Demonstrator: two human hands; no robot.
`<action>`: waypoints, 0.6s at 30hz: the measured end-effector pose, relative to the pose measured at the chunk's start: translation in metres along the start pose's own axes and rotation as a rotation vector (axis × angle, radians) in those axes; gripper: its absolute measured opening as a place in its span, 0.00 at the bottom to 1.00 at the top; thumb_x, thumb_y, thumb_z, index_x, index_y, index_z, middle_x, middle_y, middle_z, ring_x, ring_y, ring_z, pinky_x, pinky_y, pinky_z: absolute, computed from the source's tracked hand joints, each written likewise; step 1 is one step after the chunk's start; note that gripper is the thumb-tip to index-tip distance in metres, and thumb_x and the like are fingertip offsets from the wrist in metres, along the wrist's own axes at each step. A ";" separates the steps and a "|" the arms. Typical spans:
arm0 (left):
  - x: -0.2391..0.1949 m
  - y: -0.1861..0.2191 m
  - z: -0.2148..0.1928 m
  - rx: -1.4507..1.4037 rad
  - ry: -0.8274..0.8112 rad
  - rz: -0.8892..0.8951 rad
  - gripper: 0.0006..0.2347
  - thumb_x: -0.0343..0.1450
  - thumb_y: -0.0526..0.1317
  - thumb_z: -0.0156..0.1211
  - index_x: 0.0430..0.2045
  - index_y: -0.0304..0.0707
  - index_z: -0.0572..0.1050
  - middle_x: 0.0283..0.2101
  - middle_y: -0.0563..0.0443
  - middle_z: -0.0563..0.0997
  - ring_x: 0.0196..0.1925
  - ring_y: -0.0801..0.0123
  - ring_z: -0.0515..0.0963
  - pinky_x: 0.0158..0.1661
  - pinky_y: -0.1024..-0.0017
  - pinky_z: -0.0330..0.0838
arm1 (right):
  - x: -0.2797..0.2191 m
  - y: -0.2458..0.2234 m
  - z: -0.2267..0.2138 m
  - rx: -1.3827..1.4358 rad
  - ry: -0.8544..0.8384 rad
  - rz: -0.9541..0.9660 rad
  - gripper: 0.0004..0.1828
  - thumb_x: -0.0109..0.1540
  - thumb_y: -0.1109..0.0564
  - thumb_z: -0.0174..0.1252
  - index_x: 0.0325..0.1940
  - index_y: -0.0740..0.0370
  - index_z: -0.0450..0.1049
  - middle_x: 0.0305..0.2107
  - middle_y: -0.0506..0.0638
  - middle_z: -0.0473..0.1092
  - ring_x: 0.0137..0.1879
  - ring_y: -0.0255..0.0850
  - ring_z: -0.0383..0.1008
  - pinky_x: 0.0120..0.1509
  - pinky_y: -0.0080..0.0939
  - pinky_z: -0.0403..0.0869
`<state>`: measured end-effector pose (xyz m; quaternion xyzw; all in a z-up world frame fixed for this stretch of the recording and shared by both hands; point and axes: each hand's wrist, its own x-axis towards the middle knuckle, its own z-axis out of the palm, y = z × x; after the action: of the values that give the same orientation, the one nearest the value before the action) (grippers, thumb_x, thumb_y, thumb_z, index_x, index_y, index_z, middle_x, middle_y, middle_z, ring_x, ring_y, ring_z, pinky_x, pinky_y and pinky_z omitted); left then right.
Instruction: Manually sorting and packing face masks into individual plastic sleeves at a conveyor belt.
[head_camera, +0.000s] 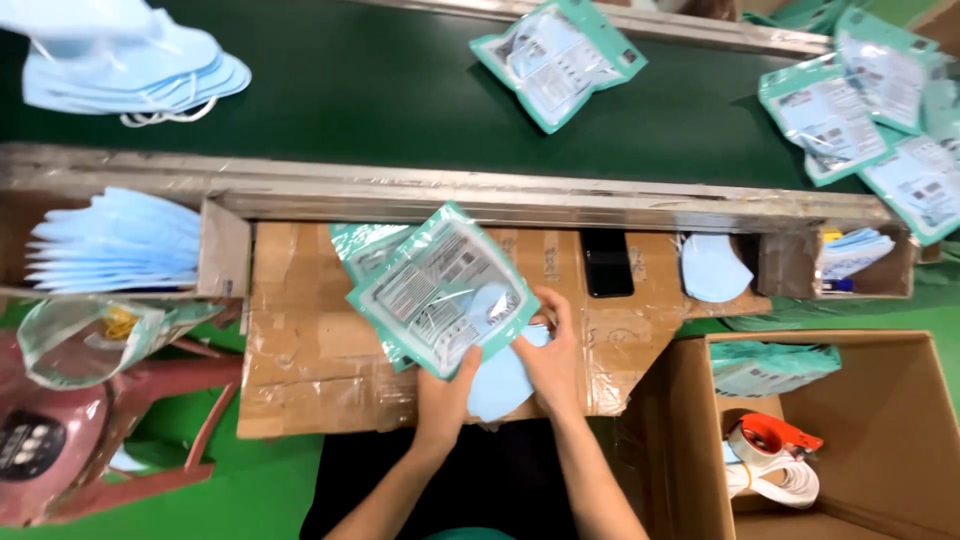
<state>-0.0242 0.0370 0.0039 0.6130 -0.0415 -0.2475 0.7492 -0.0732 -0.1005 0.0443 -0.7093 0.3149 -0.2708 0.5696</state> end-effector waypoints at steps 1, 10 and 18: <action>-0.002 -0.006 0.003 -0.001 -0.011 0.002 0.15 0.71 0.37 0.62 0.50 0.24 0.75 0.49 0.44 0.81 0.50 0.66 0.80 0.51 0.69 0.74 | -0.004 0.011 0.002 -0.001 0.010 -0.003 0.31 0.51 0.62 0.70 0.58 0.63 0.69 0.47 0.48 0.70 0.52 0.37 0.71 0.56 0.39 0.72; 0.023 -0.005 -0.007 0.035 0.039 0.111 0.13 0.73 0.34 0.62 0.47 0.19 0.77 0.47 0.40 0.83 0.45 0.63 0.81 0.47 0.64 0.77 | -0.032 0.053 -0.003 0.823 -0.244 0.536 0.18 0.62 0.60 0.57 0.55 0.72 0.70 0.43 0.55 0.77 0.49 0.42 0.79 0.54 0.45 0.80; -0.010 -0.075 0.002 0.357 -0.616 -0.017 0.19 0.81 0.38 0.52 0.66 0.28 0.61 0.61 0.42 0.71 0.63 0.60 0.71 0.57 0.66 0.66 | -0.024 0.080 -0.004 0.755 -0.120 0.319 0.14 0.65 0.59 0.59 0.51 0.71 0.76 0.37 0.50 0.78 0.40 0.35 0.75 0.43 0.36 0.75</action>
<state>-0.0577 0.0299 -0.0635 0.6310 -0.3029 -0.4159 0.5806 -0.1031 -0.0971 -0.0334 -0.4075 0.2657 -0.2335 0.8419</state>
